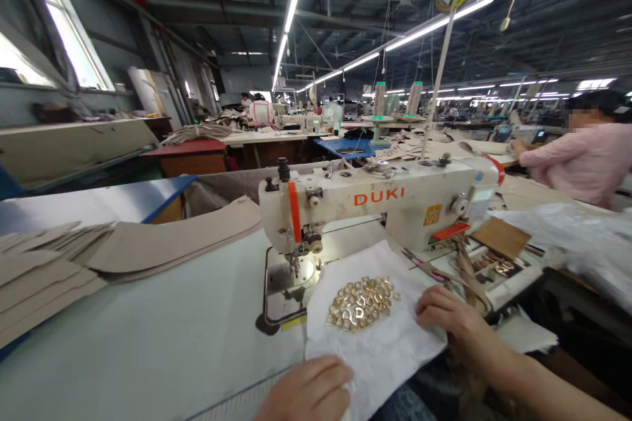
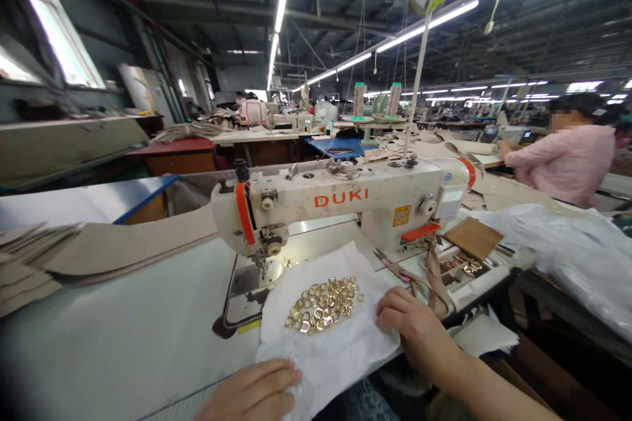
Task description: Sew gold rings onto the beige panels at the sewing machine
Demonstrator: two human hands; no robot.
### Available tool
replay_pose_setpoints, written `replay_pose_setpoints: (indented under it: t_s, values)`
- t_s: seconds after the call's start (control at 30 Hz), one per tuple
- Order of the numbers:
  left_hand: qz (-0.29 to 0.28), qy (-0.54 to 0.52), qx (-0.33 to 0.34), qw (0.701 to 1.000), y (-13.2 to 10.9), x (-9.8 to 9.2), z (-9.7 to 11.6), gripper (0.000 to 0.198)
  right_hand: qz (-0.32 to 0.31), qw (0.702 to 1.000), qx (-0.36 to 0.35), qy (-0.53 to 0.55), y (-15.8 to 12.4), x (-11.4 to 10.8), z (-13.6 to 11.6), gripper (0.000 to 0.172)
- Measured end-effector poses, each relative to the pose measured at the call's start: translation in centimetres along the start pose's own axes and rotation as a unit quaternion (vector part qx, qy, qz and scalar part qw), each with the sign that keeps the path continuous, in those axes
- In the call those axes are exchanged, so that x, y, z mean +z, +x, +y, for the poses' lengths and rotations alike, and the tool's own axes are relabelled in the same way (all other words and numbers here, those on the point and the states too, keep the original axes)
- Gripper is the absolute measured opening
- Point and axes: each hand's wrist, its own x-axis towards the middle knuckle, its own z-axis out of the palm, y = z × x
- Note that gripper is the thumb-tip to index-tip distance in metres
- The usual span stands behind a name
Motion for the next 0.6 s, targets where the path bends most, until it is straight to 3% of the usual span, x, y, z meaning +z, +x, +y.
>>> replay_pose_setpoints:
  t_s: [0.17,0.33,0.43,0.6]
  values:
    - [-0.061,-0.066,-0.076,0.993,3.9,0.9,-1.6,0.032,0.029,0.996,0.055,-0.062,-0.6,-0.4,1.2,0.030]
    - [-0.135,-0.020,-0.122,0.983,6.4,0.6,-2.4,0.034,0.011,0.985,0.133,-0.106,1.0,-0.5,1.4,0.036]
    - [-0.149,0.013,-0.108,0.983,6.4,0.5,-2.2,0.036,-0.046,0.974,0.149,-0.164,3.0,-0.8,1.1,0.032]
    - [-0.177,0.049,-0.065,0.981,6.3,0.9,-1.3,0.038,-0.110,0.961,0.118,-0.225,7.0,-1.3,1.4,0.019]
